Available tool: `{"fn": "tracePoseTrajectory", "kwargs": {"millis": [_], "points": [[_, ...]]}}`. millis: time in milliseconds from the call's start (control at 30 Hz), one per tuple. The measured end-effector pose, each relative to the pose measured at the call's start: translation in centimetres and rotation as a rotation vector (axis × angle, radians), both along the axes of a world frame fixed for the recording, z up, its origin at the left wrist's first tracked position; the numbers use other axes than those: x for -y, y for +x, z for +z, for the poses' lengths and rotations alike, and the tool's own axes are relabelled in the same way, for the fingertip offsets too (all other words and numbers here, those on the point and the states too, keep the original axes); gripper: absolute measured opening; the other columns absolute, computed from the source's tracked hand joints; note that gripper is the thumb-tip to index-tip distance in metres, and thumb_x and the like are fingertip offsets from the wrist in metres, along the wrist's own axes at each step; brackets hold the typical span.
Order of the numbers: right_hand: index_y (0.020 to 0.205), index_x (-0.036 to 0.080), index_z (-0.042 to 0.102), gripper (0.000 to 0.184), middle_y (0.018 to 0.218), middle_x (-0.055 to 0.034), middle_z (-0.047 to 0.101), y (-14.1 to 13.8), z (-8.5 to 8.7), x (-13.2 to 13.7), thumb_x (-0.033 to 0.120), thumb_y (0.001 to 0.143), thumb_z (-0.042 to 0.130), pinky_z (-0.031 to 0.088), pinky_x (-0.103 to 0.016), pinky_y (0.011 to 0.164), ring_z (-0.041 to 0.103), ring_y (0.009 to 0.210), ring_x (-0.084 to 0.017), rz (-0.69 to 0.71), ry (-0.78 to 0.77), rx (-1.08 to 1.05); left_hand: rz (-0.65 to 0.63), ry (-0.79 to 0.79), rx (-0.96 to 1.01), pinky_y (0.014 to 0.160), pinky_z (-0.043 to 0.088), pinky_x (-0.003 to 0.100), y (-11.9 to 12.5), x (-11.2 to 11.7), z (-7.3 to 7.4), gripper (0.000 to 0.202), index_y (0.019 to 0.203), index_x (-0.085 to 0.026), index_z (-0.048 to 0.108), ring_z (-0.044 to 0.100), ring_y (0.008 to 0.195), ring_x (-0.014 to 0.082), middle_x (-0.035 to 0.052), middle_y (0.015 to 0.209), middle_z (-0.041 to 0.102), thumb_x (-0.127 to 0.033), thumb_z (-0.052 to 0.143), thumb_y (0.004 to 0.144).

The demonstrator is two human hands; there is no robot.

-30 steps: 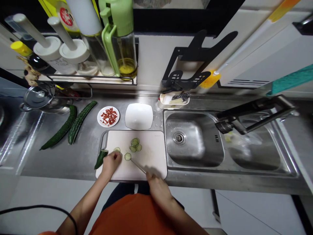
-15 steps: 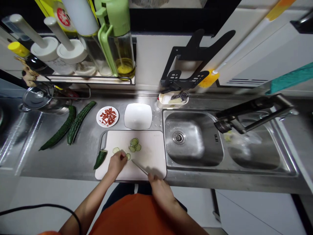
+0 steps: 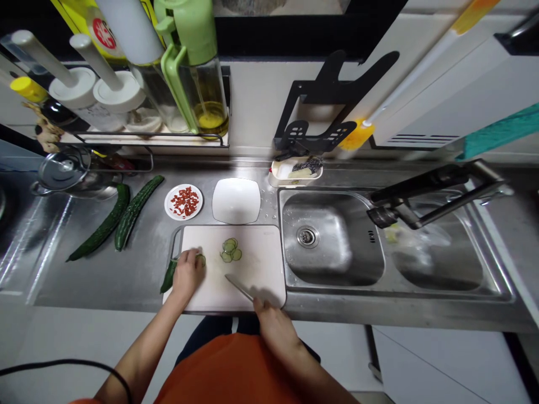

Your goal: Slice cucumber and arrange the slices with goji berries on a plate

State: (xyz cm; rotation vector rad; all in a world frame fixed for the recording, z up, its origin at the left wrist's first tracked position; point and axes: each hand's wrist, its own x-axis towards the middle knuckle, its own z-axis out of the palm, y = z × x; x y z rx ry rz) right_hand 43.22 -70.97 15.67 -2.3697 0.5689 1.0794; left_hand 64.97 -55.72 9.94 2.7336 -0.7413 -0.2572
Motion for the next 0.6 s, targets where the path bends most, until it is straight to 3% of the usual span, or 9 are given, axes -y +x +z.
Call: {"fn": "tracePoseTrajectory", "kwargs": {"millis": [133, 267, 400, 600], "points": [[0.125, 0.019, 0.046, 0.057, 0.099, -0.0092, 0.061, 0.3, 0.2, 0.0, -0.004, 0.077, 0.025, 0.041, -0.027, 0.065, 0.062, 0.079, -0.019, -0.018, 0.007, -0.014, -0.177, -0.114, -0.147, 0.088, 0.042, 0.028, -0.8, 3.3, 0.3, 0.025, 0.105, -0.018, 0.057, 0.053, 0.097, 0.0187, 0.0083, 0.101, 0.057, -0.018, 0.048, 0.082], [0.125, 0.020, 0.046, 0.056, 0.100, -0.0098, 0.061, 0.3, 0.1, -0.1, -0.002, 0.079, 0.024, 0.042, -0.029, 0.064, 0.062, 0.080, -0.020, -0.022, 0.005, -0.021, -0.276, -0.007, -0.287, 0.088, 0.041, 0.030, -1.1, 7.0, 0.4, 0.023, 0.101, -0.018, 0.059, 0.051, 0.099, 0.0201, 0.0086, 0.102, 0.054, -0.019, 0.053, 0.078], [0.128, 0.020, 0.043, 0.058, 0.100, -0.0096, 0.060, 0.0, -0.4, -0.3, -0.003, 0.078, 0.026, 0.043, -0.029, 0.065, 0.062, 0.080, -0.020, -0.019, -0.003, 0.000, -0.251, 0.143, -0.329, 0.088, 0.039, 0.032, -1.1, 9.1, 0.6, 0.023, 0.100, -0.016, 0.058, 0.048, 0.103, 0.0227, 0.0117, 0.108, 0.052, -0.019, 0.053, 0.078], [0.129, 0.022, 0.043, 0.057, 0.099, -0.0086, 0.061, -0.2, -0.7, -0.5, -0.001, 0.079, 0.028, 0.042, -0.027, 0.065, 0.062, 0.079, -0.019, -0.019, -0.011, 0.012, -0.218, 0.187, -0.372, 0.086, 0.039, 0.028, -1.1, 9.7, 0.7, 0.017, 0.094, -0.018, 0.059, 0.049, 0.101, 0.0198, 0.0091, 0.107, 0.053, -0.019, 0.049, 0.080]]}}
